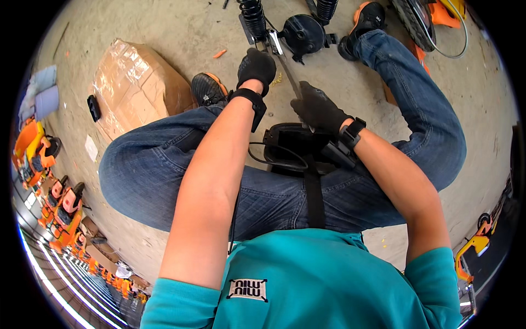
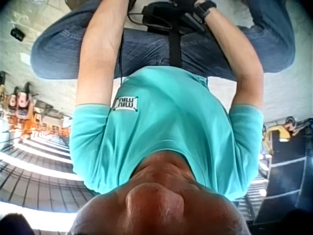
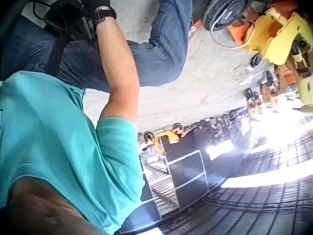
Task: The person attaches a component to a motorcycle frame by hand and tightens a bolt using an adjustable wrench. They work on the rear suspension area while wearing black gloves.
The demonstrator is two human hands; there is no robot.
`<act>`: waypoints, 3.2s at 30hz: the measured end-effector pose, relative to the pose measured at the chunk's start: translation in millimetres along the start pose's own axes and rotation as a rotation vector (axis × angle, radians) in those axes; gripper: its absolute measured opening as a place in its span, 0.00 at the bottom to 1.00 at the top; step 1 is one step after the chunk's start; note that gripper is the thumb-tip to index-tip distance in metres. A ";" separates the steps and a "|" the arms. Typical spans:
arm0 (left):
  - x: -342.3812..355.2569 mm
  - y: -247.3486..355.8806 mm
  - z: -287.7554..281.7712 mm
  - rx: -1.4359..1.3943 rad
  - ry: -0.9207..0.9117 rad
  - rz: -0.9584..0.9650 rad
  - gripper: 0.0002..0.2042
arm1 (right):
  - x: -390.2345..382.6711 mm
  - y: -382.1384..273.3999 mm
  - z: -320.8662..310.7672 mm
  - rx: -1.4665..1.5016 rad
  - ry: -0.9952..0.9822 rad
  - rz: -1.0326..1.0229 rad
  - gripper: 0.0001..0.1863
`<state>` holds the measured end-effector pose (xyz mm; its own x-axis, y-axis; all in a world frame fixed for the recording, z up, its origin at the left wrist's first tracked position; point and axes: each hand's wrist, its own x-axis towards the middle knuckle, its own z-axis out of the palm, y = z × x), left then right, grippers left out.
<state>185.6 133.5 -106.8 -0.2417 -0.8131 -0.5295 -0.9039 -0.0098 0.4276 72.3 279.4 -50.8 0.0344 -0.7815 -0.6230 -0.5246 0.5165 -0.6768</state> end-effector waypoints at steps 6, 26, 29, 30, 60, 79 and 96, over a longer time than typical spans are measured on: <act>7.4 -29.2 38.1 -0.167 0.038 -0.034 0.19 | 0.8 -2.7 -2.1 0.073 0.023 0.065 0.20; 31.9 -54.0 5.3 -0.716 -0.805 -0.166 0.13 | 1.6 -9.5 -14.7 0.096 -0.006 0.108 0.20; 41.6 -48.5 5.0 -0.409 -0.836 -0.155 0.12 | 1.9 -16.7 -21.3 0.170 -0.078 0.227 0.21; 48.8 -53.0 11.8 -0.299 -0.803 -0.128 0.13 | 3.5 -15.7 -21.6 0.155 -0.047 0.183 0.21; 24.2 -82.6 84.9 -0.049 0.178 -0.062 0.15 | 1.9 -11.9 -11.9 0.050 0.057 0.048 0.21; 25.6 -132.7 12.4 -0.295 -0.044 -0.064 0.13 | 5.2 -12.4 -18.1 0.220 0.003 0.053 0.13; 19.5 -25.8 -65.6 0.176 0.149 0.250 0.16 | 4.7 -9.4 -18.1 0.103 0.050 -0.020 0.16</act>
<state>227.4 79.8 -80.1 -0.4205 -0.8542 -0.3058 -0.8735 0.2901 0.3908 62.0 264.5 -40.3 0.0004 -0.8073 -0.5901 -0.4343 0.5314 -0.7273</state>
